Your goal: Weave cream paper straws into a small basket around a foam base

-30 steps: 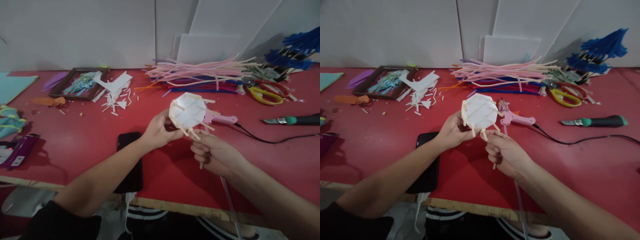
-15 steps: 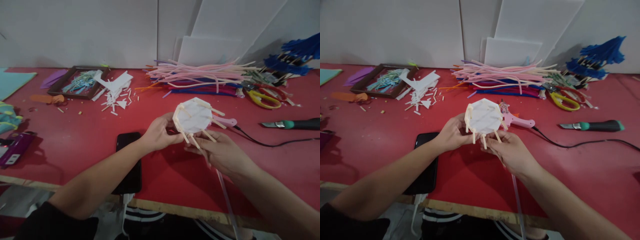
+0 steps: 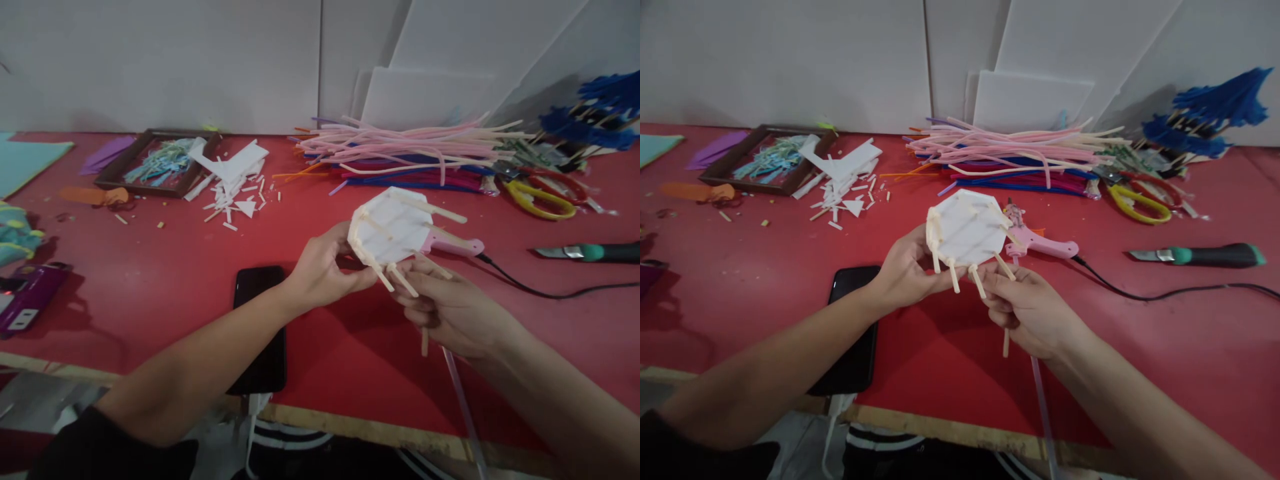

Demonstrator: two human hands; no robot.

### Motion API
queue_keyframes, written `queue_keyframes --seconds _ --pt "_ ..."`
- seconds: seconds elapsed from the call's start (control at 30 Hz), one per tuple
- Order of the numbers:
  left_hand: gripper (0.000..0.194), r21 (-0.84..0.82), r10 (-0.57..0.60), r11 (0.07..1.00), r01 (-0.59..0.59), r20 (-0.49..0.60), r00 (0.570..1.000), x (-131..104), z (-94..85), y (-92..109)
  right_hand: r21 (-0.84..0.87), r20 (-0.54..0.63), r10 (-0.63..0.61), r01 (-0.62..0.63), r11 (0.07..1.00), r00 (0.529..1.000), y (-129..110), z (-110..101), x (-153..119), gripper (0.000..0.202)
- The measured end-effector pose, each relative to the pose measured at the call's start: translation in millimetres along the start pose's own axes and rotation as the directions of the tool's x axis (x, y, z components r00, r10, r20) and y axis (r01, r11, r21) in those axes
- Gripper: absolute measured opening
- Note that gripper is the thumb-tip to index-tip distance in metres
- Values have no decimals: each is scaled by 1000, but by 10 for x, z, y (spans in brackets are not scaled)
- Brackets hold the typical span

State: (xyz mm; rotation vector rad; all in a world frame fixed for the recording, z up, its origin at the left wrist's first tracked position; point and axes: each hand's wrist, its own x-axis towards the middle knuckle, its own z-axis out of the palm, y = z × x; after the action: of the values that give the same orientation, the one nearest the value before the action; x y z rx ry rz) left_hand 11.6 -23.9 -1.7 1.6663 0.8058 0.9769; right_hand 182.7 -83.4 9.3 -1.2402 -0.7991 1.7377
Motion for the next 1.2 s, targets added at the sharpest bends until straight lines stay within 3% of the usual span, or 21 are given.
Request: queue_keyframes --seconds 0.27,0.7,0.87,1.03,1.2 --pt "37 2 49 999 -49 -16 999 -17 5 -46 28 -92 74 -71 997 993 -36 64 8 55" --pt "37 4 91 996 -91 4 996 -14 2 -48 81 -157 107 -95 992 982 -44 47 -11 55" --pt "29 12 35 999 -35 33 999 0 -8 -32 8 -211 -22 24 1000 977 -43 76 -1 50" --pt "36 -85 -84 992 90 68 994 18 10 -18 -91 -291 -243 226 970 925 -30 110 -11 44" --pt "43 -184 -63 979 83 112 992 45 22 -49 -8 -242 -201 205 979 949 -1 130 10 46"
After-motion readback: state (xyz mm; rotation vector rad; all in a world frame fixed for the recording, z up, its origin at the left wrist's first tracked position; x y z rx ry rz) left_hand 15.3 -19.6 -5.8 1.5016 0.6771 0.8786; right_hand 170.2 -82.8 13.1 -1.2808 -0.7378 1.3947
